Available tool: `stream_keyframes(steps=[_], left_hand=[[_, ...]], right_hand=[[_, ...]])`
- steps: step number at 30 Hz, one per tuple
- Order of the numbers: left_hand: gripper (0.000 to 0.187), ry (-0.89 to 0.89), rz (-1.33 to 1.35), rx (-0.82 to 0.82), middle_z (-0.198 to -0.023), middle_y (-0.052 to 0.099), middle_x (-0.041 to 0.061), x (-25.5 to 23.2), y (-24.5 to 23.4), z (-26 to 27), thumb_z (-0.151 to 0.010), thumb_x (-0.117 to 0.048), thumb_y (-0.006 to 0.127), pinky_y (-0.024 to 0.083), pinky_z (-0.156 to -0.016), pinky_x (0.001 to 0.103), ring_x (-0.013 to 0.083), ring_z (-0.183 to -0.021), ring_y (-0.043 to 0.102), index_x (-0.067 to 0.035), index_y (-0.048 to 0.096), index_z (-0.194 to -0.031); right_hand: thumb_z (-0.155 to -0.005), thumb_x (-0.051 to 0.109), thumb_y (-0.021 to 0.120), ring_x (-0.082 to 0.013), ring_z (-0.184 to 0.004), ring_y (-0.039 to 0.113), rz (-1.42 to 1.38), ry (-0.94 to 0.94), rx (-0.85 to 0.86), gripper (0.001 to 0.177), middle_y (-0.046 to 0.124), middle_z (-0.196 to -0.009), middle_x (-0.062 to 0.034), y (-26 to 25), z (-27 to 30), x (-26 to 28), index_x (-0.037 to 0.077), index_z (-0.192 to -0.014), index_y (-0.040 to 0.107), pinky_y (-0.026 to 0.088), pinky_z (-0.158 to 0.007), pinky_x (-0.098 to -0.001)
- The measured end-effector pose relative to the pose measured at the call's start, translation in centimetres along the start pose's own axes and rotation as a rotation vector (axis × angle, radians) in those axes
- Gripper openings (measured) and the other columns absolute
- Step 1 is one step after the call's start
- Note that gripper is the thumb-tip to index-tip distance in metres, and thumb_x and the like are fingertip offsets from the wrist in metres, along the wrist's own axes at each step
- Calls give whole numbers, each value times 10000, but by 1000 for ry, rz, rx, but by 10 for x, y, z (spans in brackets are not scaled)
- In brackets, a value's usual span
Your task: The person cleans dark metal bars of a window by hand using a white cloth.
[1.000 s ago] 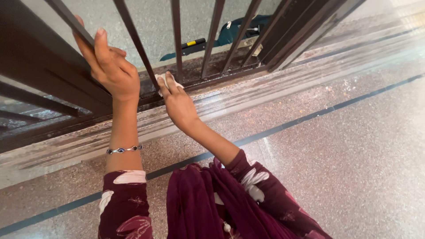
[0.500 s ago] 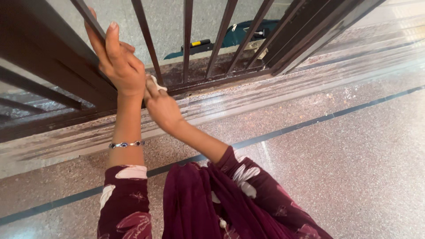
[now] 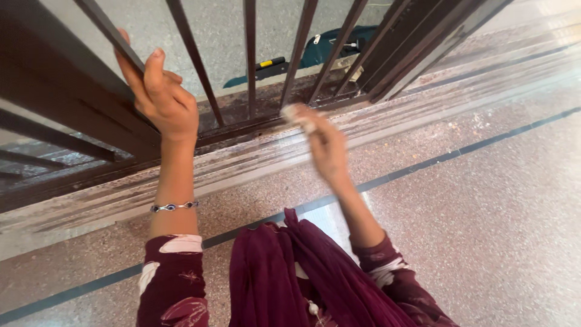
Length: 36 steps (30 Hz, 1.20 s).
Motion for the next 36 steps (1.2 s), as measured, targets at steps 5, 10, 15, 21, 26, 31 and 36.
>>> stream_keyframes(steps=[5, 10, 15, 21, 26, 31, 36], left_hand=[[582, -8, 11, 6, -1673, 288, 190, 5, 2, 2, -1025, 186, 384, 655, -685, 205, 109, -756, 761, -172, 479, -1474], [542, -18, -1, 6, -1666, 298, 198, 3, 2, 4, -1041, 174, 389, 636, -673, 209, 120, -769, 771, -167, 485, -1451], [520, -15, -45, 7, -1668, 294, 209, 1, 1, 1, -1060, 171, 386, 632, -668, 204, 130, -809, 788, -161, 471, -1451], [532, -26, -44, 10, -1661, 307, 215, 1, -2, 3, -1031, 180, 398, 640, -673, 217, 124, -778, 776, -158, 482, -1433], [535, -28, -36, 6, -1667, 301, 209, 1, 0, 3, -1025, 185, 393, 641, -671, 221, 131, -781, 778, -156, 483, -1428], [529, -22, -25, 0, -1667, 297, 203, 2, 1, 4, -1028, 181, 388, 644, -671, 221, 139, -788, 791, -149, 489, -1429], [531, -14, 17, -1, -1664, 283, 207, 8, 3, 5, -1030, 193, 383, 642, -664, 205, 107, -741, 776, -146, 500, -1421]], right_hand=[[-1138, 195, 532, -341, -1505, 489, -161, -374, -344, 290, 532, -1534, -193, -92, -48, 6, 56, -1378, 620, 441, -1295, -486], [-1134, 324, 495, -246, -1286, 568, -243, -576, -471, 392, 624, -1368, -148, -128, -109, 25, 19, -1258, 705, 536, -1062, -397], [-1092, 165, 660, -182, -840, 567, 134, -469, -641, 205, 667, -965, -112, -108, -162, 25, -40, -1105, 668, 459, -753, -314], [-1120, 274, 533, -130, -903, 651, 4, -297, -523, 341, 684, -967, -51, -64, -140, -11, -17, -1293, 502, 517, -838, -263], [-1143, 489, 310, -187, -1204, 687, -275, -486, -483, 588, 690, -1321, -120, -72, -119, -19, 74, -1458, 584, 557, -1071, -297], [-1100, 391, 436, -223, -1258, 691, -523, -485, -634, 474, 662, -1369, -87, -108, -125, 3, 66, -1411, 584, 635, -910, -363], [-1130, 243, 508, -168, -702, 499, 128, -484, -680, 285, 562, -784, -77, -96, -155, 12, -14, -1077, 619, 424, -665, -310]])
Point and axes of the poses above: each hand's wrist, its own z-axis away from the middle knuckle, its own y-axis out of the palm, x = y × z, the point moved 1 cm from there along -z, towards the middle knuckle
